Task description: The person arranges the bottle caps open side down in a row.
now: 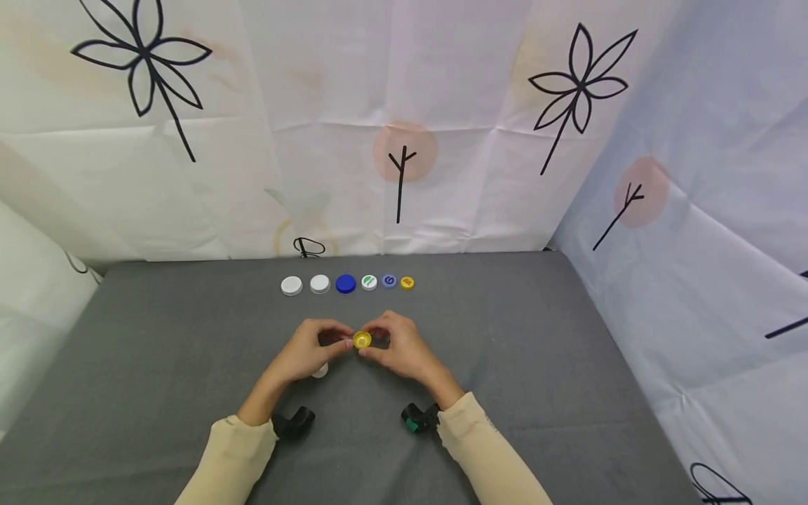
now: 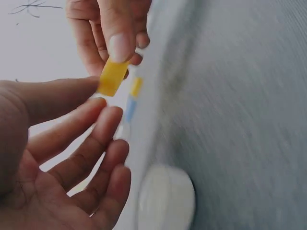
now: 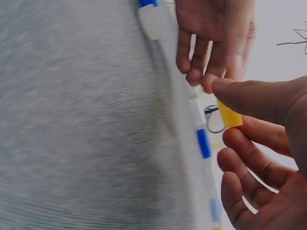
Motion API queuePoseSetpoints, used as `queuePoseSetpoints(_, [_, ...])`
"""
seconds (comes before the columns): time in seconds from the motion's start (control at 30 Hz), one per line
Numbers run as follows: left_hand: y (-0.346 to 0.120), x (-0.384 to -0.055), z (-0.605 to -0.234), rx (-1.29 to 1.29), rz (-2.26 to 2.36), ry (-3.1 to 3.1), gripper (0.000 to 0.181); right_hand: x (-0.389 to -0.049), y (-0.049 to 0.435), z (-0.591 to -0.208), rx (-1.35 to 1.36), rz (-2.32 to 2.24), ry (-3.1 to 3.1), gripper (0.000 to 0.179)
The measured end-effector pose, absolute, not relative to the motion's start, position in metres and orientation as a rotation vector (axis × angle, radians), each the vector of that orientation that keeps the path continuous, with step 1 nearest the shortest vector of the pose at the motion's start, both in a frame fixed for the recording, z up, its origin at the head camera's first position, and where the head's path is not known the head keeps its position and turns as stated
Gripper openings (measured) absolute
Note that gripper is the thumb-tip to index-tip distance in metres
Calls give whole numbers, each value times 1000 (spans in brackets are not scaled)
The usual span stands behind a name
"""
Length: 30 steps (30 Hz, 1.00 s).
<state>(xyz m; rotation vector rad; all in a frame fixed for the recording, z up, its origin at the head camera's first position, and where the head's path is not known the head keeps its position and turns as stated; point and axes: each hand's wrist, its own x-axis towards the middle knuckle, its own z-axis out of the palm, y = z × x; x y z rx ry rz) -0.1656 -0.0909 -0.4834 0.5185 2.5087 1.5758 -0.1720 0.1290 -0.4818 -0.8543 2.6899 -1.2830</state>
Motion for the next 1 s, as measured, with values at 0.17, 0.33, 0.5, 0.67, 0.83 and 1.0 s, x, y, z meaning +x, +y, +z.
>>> queuePoseSetpoints(0.17, [-87,-168,-474,302,1809,2290,19,-172,130,-473,-845,-1430,2753,29])
queuePoseSetpoints(0.33, [-83,-169,-471,157,1825,2237,21,-172,129,-469,-833,-1470,2788,31])
queuePoseSetpoints(0.5, [-81,-169,-472,109,1850,2175,19,-170,128,-470,-807,-1486,2744,33])
queuePoseSetpoints(0.67, [-82,-171,-474,55,1913,2093,16,-171,129,-473,-762,-1546,2629,25])
queuePoseSetpoints(0.83, [-81,-171,-477,100,1962,2129,13,-174,127,-477,-655,-1634,2514,19])
queuePoseSetpoints(1.0, [-80,-170,-479,189,1932,2278,12,-178,126,-481,-478,-1778,2356,18])
